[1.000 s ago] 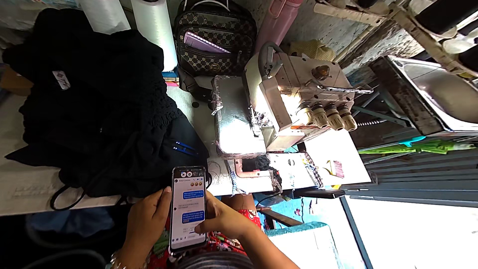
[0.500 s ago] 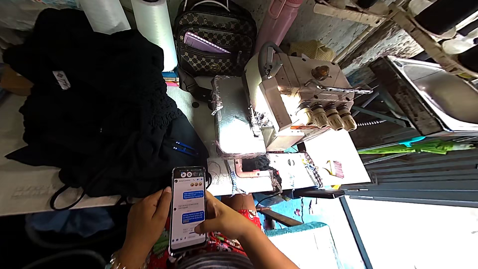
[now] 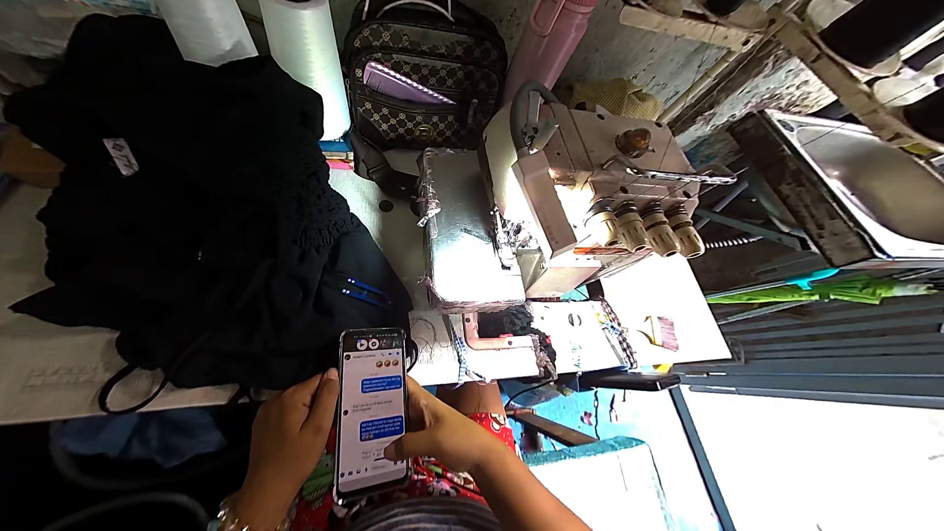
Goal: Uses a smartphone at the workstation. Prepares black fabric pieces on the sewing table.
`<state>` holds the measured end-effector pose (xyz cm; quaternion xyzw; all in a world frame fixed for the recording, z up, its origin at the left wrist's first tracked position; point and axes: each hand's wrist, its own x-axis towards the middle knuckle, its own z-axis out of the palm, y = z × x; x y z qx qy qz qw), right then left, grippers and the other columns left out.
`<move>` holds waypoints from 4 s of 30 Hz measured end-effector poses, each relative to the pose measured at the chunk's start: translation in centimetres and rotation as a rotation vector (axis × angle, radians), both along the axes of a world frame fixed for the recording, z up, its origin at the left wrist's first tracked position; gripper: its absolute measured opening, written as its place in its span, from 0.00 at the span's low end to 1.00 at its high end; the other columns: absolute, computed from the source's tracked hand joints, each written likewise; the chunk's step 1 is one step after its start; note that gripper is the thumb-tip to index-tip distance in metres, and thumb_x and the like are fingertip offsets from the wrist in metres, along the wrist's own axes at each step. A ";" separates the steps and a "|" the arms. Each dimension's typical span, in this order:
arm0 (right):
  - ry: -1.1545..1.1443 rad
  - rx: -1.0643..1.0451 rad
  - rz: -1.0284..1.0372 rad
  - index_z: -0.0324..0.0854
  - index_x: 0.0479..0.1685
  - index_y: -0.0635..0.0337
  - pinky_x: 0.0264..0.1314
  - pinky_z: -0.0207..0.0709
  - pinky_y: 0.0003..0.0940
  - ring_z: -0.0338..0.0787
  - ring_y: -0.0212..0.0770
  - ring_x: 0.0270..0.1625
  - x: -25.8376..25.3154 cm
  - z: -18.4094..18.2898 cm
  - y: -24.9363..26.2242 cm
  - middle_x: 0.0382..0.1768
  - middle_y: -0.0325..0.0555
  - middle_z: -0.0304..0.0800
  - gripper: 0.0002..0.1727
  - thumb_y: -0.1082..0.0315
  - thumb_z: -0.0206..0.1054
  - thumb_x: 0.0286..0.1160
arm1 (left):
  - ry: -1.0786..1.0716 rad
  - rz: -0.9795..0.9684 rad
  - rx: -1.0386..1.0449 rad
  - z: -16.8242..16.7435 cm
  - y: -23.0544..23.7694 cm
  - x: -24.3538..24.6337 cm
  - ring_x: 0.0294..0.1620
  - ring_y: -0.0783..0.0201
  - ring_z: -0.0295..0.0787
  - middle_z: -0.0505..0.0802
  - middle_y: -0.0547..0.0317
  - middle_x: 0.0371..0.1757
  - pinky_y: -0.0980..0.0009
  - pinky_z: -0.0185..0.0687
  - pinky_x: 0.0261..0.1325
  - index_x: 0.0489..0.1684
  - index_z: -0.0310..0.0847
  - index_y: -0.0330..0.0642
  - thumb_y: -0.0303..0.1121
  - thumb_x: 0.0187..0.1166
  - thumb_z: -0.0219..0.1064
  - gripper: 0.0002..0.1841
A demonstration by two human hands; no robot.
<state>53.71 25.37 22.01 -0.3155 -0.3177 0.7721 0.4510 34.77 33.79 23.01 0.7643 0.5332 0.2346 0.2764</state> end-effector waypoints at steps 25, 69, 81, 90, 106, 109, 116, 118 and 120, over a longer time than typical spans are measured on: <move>-0.052 -0.068 0.007 0.51 0.79 0.54 0.53 0.86 0.30 0.89 0.30 0.56 0.1 0.3 0.0 0.59 0.37 0.84 0.29 0.77 0.53 0.80 | 0.014 -0.011 0.005 0.0 0.1 0.0 0.17 0.64 0.74 0.73 0.60 0.11 0.62 0.65 0.25 0.11 0.74 0.39 0.45 0.86 0.44 0.29; -0.063 -0.047 0.029 0.49 0.81 0.55 0.49 0.85 0.27 0.89 0.28 0.57 0.2 0.3 0.0 0.60 0.38 0.84 0.35 0.80 0.59 0.73 | 0.034 -0.008 0.008 0.0 0.1 0.1 0.16 0.63 0.72 0.72 0.60 0.10 0.60 0.64 0.25 0.10 0.73 0.39 0.45 0.86 0.44 0.29; -0.036 -0.012 0.038 0.47 0.82 0.56 0.55 0.86 0.28 0.89 0.29 0.59 0.2 0.1 0.0 0.62 0.38 0.84 0.39 0.83 0.61 0.70 | 0.027 -0.005 0.013 -0.1 0.1 0.0 0.15 0.65 0.69 0.69 0.63 0.09 0.63 0.62 0.24 0.08 0.69 0.41 0.45 0.86 0.45 0.29; -0.131 0.075 0.037 0.21 0.89 0.64 0.77 0.80 0.35 0.82 0.35 0.75 -0.2 0.2 -0.3 0.79 0.55 0.68 0.68 0.89 0.75 0.50 | 0.021 -0.002 0.013 0.0 0.0 0.1 0.15 0.66 0.68 0.68 0.64 0.09 0.64 0.61 0.24 0.09 0.70 0.41 0.45 0.86 0.45 0.29; -0.012 0.096 0.038 0.41 0.84 0.62 0.72 0.81 0.36 0.86 0.33 0.68 0.2 -0.8 -0.2 0.68 0.43 0.79 0.45 0.84 0.65 0.66 | 0.017 0.005 0.007 0.1 0.0 0.0 0.16 0.65 0.72 0.72 0.61 0.10 0.62 0.64 0.25 0.10 0.72 0.40 0.44 0.86 0.45 0.29; -0.005 0.085 0.032 0.42 0.83 0.61 0.71 0.82 0.36 0.87 0.32 0.66 0.2 -0.9 -0.2 0.67 0.42 0.81 0.44 0.84 0.64 0.67 | 0.013 -0.001 0.004 0.0 0.0 0.0 0.16 0.66 0.71 0.71 0.62 0.10 0.63 0.63 0.24 0.09 0.71 0.40 0.44 0.86 0.45 0.28; -0.025 0.085 0.031 0.43 0.84 0.62 0.72 0.82 0.35 0.87 0.32 0.66 0.2 -0.9 0.0 0.68 0.42 0.80 0.43 0.85 0.63 0.67 | 0.002 0.004 0.011 -0.1 0.0 0.0 0.15 0.68 0.70 0.69 0.63 0.10 0.66 0.62 0.24 0.09 0.70 0.41 0.44 0.86 0.46 0.28; -0.031 0.074 0.032 0.43 0.84 0.62 0.72 0.82 0.35 0.87 0.32 0.66 0.2 -0.8 0.1 0.67 0.43 0.81 0.43 0.85 0.62 0.68 | -0.002 0.005 0.006 -0.1 0.0 0.0 0.16 0.67 0.70 0.70 0.63 0.10 0.65 0.63 0.24 0.09 0.70 0.41 0.44 0.86 0.46 0.28; -0.055 0.048 0.038 0.44 0.83 0.60 0.68 0.84 0.33 0.88 0.31 0.64 0.2 -0.5 0.2 0.65 0.41 0.82 0.40 0.85 0.60 0.70 | 0.000 0.006 0.004 -0.1 0.1 0.0 0.15 0.68 0.70 0.70 0.64 0.10 0.65 0.62 0.24 0.09 0.70 0.41 0.44 0.86 0.46 0.28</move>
